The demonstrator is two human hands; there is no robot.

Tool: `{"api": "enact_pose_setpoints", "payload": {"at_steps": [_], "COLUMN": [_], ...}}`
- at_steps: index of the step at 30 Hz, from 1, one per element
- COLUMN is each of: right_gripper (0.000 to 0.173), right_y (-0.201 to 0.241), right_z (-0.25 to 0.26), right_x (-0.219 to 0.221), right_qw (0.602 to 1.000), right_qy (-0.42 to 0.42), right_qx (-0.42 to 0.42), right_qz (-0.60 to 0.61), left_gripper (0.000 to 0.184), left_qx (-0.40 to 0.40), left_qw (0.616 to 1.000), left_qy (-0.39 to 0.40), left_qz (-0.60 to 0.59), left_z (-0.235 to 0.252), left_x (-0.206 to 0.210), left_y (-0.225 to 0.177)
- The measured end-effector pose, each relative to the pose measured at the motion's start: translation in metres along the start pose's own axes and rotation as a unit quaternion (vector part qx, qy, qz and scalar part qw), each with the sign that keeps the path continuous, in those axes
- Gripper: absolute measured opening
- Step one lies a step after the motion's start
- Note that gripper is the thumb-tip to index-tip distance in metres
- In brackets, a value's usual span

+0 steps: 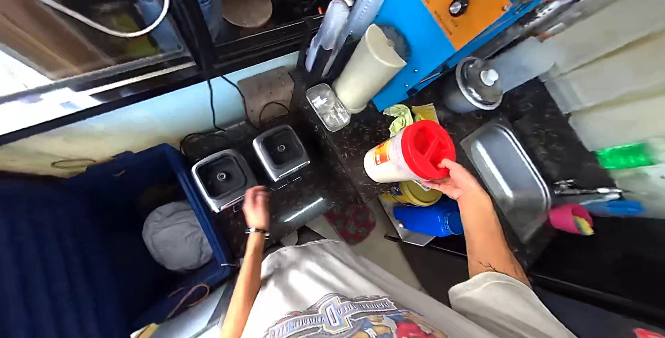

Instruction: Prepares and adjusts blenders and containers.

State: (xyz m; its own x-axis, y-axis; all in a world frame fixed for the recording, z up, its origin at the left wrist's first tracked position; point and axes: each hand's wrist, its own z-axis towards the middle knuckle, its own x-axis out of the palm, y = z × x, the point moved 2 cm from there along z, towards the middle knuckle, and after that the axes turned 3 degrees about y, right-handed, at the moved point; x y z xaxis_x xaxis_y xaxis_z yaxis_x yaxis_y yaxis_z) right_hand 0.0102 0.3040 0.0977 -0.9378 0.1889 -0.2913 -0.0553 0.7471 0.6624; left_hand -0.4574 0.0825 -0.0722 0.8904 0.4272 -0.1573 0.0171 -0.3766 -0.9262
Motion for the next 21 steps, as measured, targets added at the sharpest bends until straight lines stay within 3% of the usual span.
{"api": "enact_pose_setpoints", "payload": {"at_steps": [2, 4, 7, 11, 14, 17, 21], "right_gripper": [0.050, 0.053, 0.056, 0.053, 0.052, 0.051, 0.052], "right_y": [-0.011, -0.024, -0.042, -0.063, -0.101, -0.149, -0.226], "right_z": [-0.005, -0.027, -0.075, -0.116, -0.135, -0.142, -0.140], "right_x": [0.000, 0.014, 0.035, 0.061, 0.096, 0.166, 0.264], "right_qw": [0.999, 0.995, 0.987, 0.978, 0.966, 0.939, 0.880], "right_qy": [-0.031, -0.031, -0.034, -0.003, 0.090, 0.210, 0.353], "right_qx": [-0.035, -0.088, -0.136, -0.131, -0.121, -0.118, -0.115], "right_qz": [-0.007, -0.022, -0.079, -0.161, -0.212, -0.247, -0.295], "left_gripper": [0.040, 0.041, 0.046, 0.049, 0.049, 0.051, 0.053], "left_qx": [-0.015, -0.026, -0.074, -0.084, -0.084, -0.165, -0.276], "left_qw": [0.982, 0.939, 0.884, 0.928, 0.952, 0.955, 0.950], "left_qy": [0.189, 0.342, 0.461, 0.363, 0.277, 0.169, -0.068], "left_qz": [-0.008, 0.014, 0.032, -0.031, -0.097, -0.180, -0.132], "left_z": [-0.021, -0.046, -0.069, -0.082, -0.102, -0.118, -0.132], "left_x": [0.048, 0.069, 0.062, 0.026, 0.009, -0.004, -0.035], "left_y": [0.017, 0.015, 0.002, -0.001, -0.012, -0.024, 0.001]}}
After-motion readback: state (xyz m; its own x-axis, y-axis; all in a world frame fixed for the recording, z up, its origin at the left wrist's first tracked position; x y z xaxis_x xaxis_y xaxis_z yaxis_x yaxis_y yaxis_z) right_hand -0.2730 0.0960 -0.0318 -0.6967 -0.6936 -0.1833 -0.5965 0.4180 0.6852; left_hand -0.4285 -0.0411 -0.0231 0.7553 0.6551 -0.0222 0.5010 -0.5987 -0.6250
